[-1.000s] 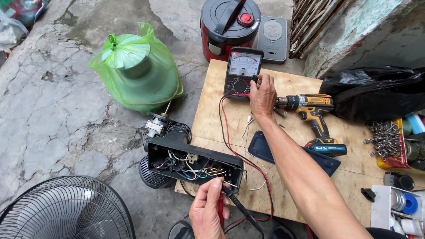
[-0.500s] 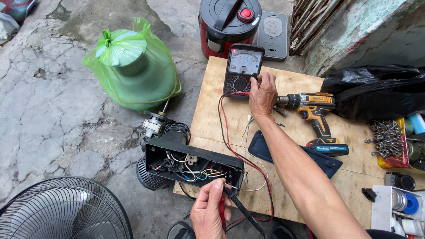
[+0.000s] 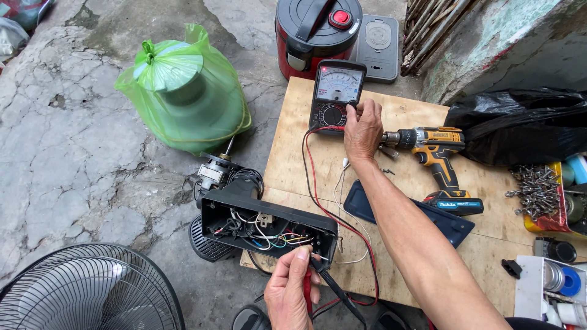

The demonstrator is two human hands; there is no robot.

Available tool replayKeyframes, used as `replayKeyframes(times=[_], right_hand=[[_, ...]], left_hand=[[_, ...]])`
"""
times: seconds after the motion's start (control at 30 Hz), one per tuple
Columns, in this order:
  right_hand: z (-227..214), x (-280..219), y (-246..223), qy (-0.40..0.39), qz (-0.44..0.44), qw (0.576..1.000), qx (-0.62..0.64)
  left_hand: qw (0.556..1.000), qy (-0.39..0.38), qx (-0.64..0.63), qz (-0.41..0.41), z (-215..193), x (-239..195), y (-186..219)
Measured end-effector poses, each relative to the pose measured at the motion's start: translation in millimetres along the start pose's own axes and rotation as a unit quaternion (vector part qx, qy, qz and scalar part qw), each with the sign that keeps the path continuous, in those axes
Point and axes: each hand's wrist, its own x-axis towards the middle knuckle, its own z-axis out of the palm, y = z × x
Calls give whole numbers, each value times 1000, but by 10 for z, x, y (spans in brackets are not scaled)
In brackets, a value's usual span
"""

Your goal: The person uses a screwdriver to remove screws from the back of a fan base and opens the casing. They then use a multimeter to test the internal wiring and components of the fan.

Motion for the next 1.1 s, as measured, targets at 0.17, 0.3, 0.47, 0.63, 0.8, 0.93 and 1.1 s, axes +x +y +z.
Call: replayKeyframes(times=[0.17, 0.3, 0.47, 0.63, 0.8, 0.93, 1.1], right_hand=[[-11, 7, 2, -9, -6, 1000, -9], [-5, 15, 8, -11, -6, 1000, -7], [1, 12, 28, -13, -7, 1000, 1], [0, 13, 58, -19, -5, 1000, -2], [-4, 29, 55, -23, -6, 1000, -17], [-18, 24, 33, -24, -7, 1000, -8], [-17, 19, 47, -24, -3, 1000, -9]], left_hand=[[1000, -1, -4, -3, -2, 12, -12], [1000, -9, -8, 0, -9, 13, -7], [1000, -11, -5, -3, -8, -6, 16], [1000, -4, -8, -1, 4, -25, 11], [1000, 5, -5, -7, 16, -57, 26], [1000, 5, -14, -4, 12, -54, 27], [1000, 8, -9, -8, 29, -63, 33]])
